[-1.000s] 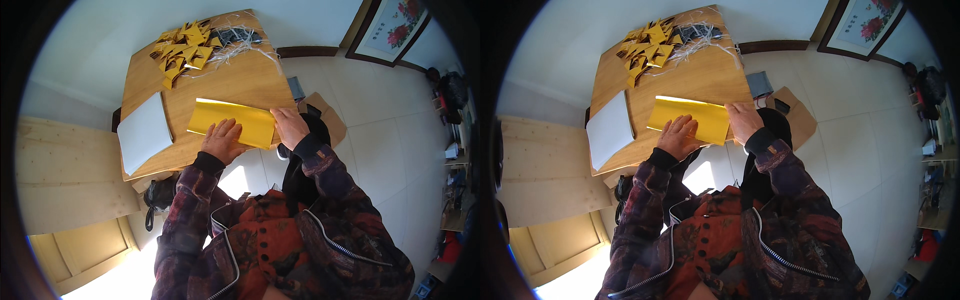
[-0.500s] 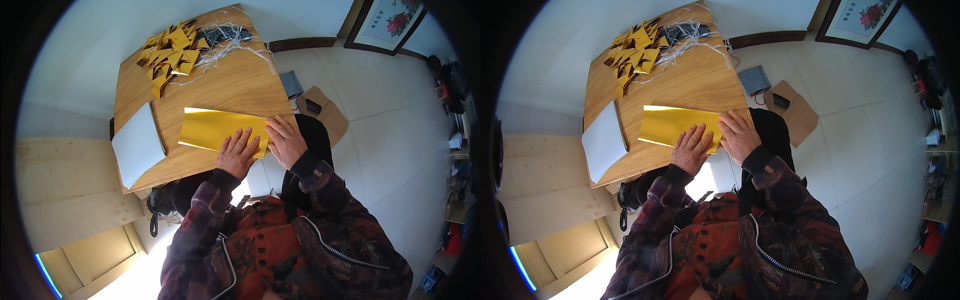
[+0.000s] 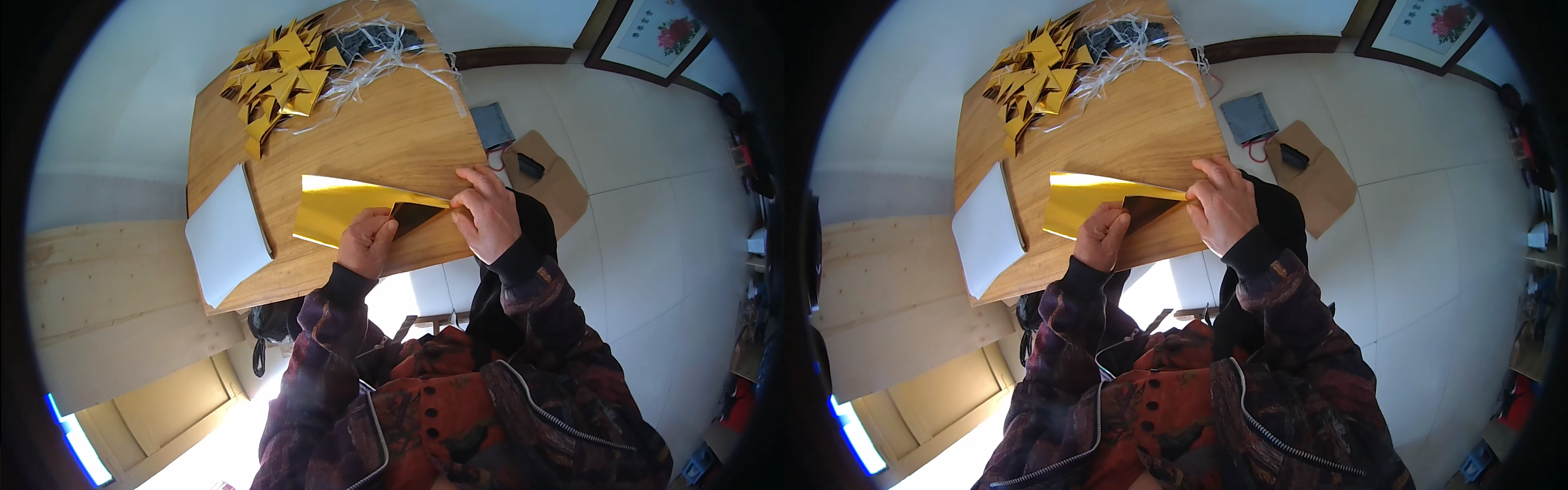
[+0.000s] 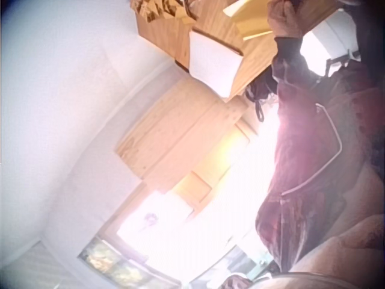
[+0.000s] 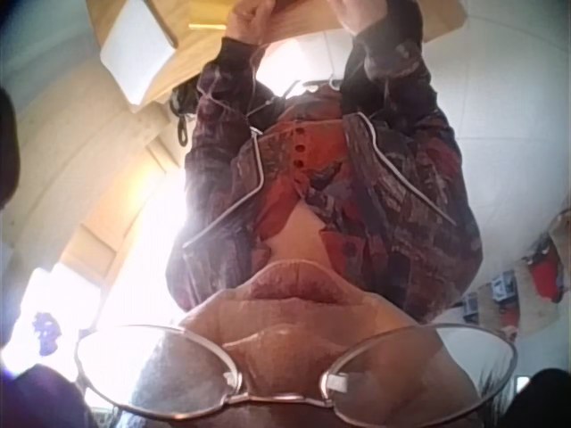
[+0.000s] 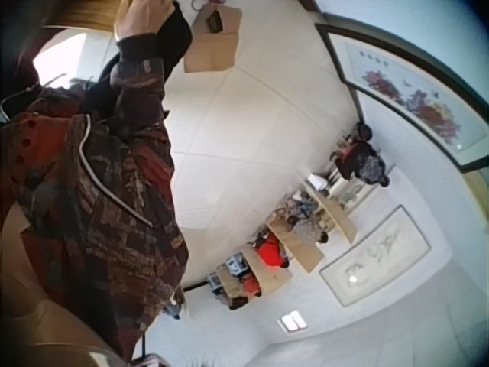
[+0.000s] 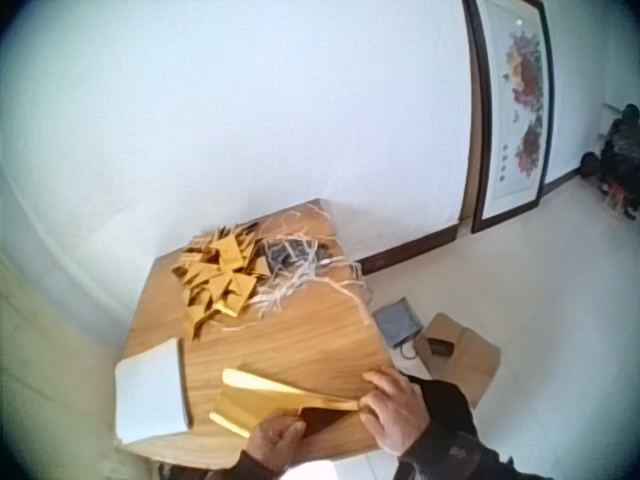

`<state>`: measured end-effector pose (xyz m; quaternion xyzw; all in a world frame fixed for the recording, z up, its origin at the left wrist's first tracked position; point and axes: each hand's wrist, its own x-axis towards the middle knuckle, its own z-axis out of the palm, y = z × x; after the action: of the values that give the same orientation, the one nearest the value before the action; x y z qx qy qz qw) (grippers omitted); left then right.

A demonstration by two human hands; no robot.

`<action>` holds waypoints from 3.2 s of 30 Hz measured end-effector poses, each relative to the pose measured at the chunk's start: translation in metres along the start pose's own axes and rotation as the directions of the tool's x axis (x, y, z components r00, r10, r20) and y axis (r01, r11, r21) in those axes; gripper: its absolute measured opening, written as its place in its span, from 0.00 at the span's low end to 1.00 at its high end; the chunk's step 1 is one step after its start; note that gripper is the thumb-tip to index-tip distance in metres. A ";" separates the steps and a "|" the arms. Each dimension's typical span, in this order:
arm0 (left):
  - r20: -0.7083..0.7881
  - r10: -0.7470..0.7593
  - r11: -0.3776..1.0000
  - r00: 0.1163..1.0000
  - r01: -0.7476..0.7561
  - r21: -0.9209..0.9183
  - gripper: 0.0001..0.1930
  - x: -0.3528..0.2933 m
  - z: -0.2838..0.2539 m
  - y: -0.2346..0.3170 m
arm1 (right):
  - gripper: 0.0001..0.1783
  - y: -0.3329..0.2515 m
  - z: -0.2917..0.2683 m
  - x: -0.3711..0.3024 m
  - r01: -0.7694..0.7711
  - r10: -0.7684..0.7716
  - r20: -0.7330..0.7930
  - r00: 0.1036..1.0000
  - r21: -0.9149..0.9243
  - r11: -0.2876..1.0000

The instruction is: The person folds a rectangular sheet of gold-colored paper by hand on a wooden table, creating a triangular origami shape. They repeat the folding sequence with a second sheet, pressing creases and tucking flaps to form a compact folded piece.

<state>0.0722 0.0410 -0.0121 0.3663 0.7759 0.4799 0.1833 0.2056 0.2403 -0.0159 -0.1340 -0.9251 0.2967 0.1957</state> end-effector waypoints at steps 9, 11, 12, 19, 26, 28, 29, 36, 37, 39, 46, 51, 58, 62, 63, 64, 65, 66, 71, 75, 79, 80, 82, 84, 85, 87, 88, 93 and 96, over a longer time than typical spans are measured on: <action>-0.192 -0.038 0.922 0.981 0.108 0.371 0.10 0.019 0.007 0.007 | 0.07 -0.001 0.005 0.017 -0.025 0.023 -0.060 0.998 -0.035 0.999; -0.197 -0.042 0.913 0.979 0.118 0.390 0.10 0.020 0.008 0.009 | 0.08 -0.003 0.005 0.017 -0.032 0.029 -0.057 0.998 -0.053 0.998; -0.195 -0.047 0.913 0.980 0.121 0.390 0.10 0.019 0.008 0.010 | 0.08 -0.004 0.005 0.017 -0.038 0.034 -0.056 0.998 -0.058 0.998; -0.213 -0.059 0.908 0.975 0.141 0.394 0.09 0.021 0.009 0.011 | 0.11 -0.007 0.006 0.018 -0.053 0.046 -0.068 0.997 -0.106 0.993; -0.237 0.025 0.896 0.971 0.083 0.436 0.11 0.023 0.011 0.007 | 0.11 -0.011 0.009 0.017 -0.051 0.036 -0.094 0.995 -0.159 0.986; -0.228 0.032 0.893 0.973 0.075 0.444 0.12 0.023 0.011 0.006 | 0.12 -0.015 0.010 0.016 -0.003 -0.016 -0.117 0.993 -0.154 0.988; -0.228 0.034 0.892 0.973 0.073 0.445 0.12 0.024 0.011 0.006 | 0.12 -0.017 0.011 0.015 0.019 -0.039 -0.131 0.991 -0.150 0.988; -0.215 0.042 0.885 0.976 0.063 0.461 0.12 0.024 0.011 0.004 | 0.33 -0.043 0.035 0.001 0.276 -0.268 0.138 0.953 -0.040 0.960; -0.211 0.036 0.882 0.977 0.069 0.465 0.11 0.024 0.011 0.004 | 0.38 -0.044 0.037 -0.001 0.245 -0.224 0.227 0.948 -0.069 0.967; -0.209 0.040 0.882 0.977 0.064 0.468 0.11 0.024 0.011 0.004 | 0.39 -0.043 0.040 -0.004 0.241 -0.216 0.236 0.947 -0.082 0.967; -0.200 0.016 0.884 0.980 0.080 0.461 0.11 0.024 0.010 0.005 | 0.42 -0.041 0.043 -0.007 0.223 -0.191 0.265 0.945 -0.099 0.970; -0.209 0.017 0.883 0.978 0.083 0.462 0.11 0.024 0.011 0.005 | 0.42 -0.041 0.043 -0.007 0.221 -0.187 0.271 0.944 -0.099 0.970; -0.212 0.003 0.872 0.977 0.101 0.478 0.11 0.023 0.011 0.005 | 0.39 -0.040 0.042 -0.007 0.252 -0.213 0.265 0.940 -0.124 0.960; -0.185 -0.111 0.879 0.976 0.183 0.440 0.09 0.023 0.009 0.006 | 0.40 -0.040 0.043 -0.007 0.254 -0.209 0.272 0.939 -0.142 0.957; -0.183 -0.128 0.878 0.975 0.198 0.437 0.09 0.024 0.008 0.007 | 0.40 -0.040 0.043 -0.007 0.252 -0.206 0.272 0.940 -0.144 0.957; -0.180 -0.154 0.874 0.972 0.219 0.435 0.09 0.024 0.008 0.008 | 0.40 -0.040 0.044 -0.007 0.247 -0.201 0.275 0.940 -0.145 0.958; -0.180 -0.155 0.876 0.971 0.220 0.430 0.09 0.024 0.008 0.008 | 0.40 -0.041 0.044 -0.008 0.244 -0.200 0.268 0.943 -0.141 0.959; -0.178 -0.165 0.875 0.970 0.227 0.427 0.10 0.024 0.008 0.009 | 0.40 -0.041 0.044 -0.008 0.239 -0.197 0.264 0.944 -0.137 0.961; -0.183 -0.190 0.876 0.965 0.250 0.413 0.10 0.024 0.008 0.010 | 0.39 -0.042 0.044 -0.007 0.235 -0.194 0.251 0.948 -0.143 0.962; -0.214 -0.157 0.884 0.964 0.234 0.406 0.08 0.024 0.010 0.008 | 0.39 -0.042 0.043 -0.006 0.235 -0.191 0.258 0.947 -0.153 0.960; -0.237 -0.093 0.867 0.967 0.195 0.458 0.06 0.018 0.015 0.010 | 0.38 -0.041 0.044 -0.008 0.253 -0.212 0.237 0.948 -0.160 0.954; -0.205 -0.063 0.839 0.977 0.163 0.519 0.05 0.014 0.016 0.011 | 0.38 -0.041 0.045 -0.008 0.252 -0.198 0.264 0.944 -0.190 0.949; -0.143 0.012 0.771 0.990 0.081 0.631 0.06 0.003 0.016 0.011 | 0.38 -0.039 0.047 -0.008 0.257 -0.191 0.282 0.940 -0.220 0.941; -0.081 0.153 0.719 0.985 -0.055 0.693 0.11 -0.013 0.016 0.010 | 0.38 -0.038 0.048 -0.008 0.276 -0.215 0.259 0.942 -0.231 0.933; -0.053 0.236 0.682 0.970 -0.126 0.720 0.14 -0.021 0.016 0.008 | 0.38 -0.038 0.049 -0.009 0.273 -0.206 0.275 0.939 -0.234 0.933; 0.016 0.282 0.606 0.959 -0.191 0.772 0.20 -0.034 0.016 0.002 | 0.38 -0.037 0.049 -0.009 0.281 -0.216 0.259 0.942 -0.248 0.927; 0.061 0.292 0.557 0.955 -0.221 0.800 0.23 -0.041 0.015 -0.001 | 0.37 -0.038 0.049 -0.010 0.281 -0.214 0.262 0.941 -0.253 0.926; 0.117 0.163 0.647 0.980 -0.196 0.737 0.35 -0.063 0.002 -0.012 | 0.36 -0.039 0.047 -0.010 0.274 -0.210 0.263 0.942 -0.234 0.933; 0.111 0.162 0.667 0.981 -0.192 0.720 0.37 -0.066 0.000 -0.014 | 0.36 -0.038 0.048 -0.007 0.257 -0.195 0.260 0.946 -0.231 0.939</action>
<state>0.1105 -0.0118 -0.0286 0.4911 0.8595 0.1415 -0.0096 0.1857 0.1840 -0.0304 -0.0151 -0.9818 0.1613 0.0991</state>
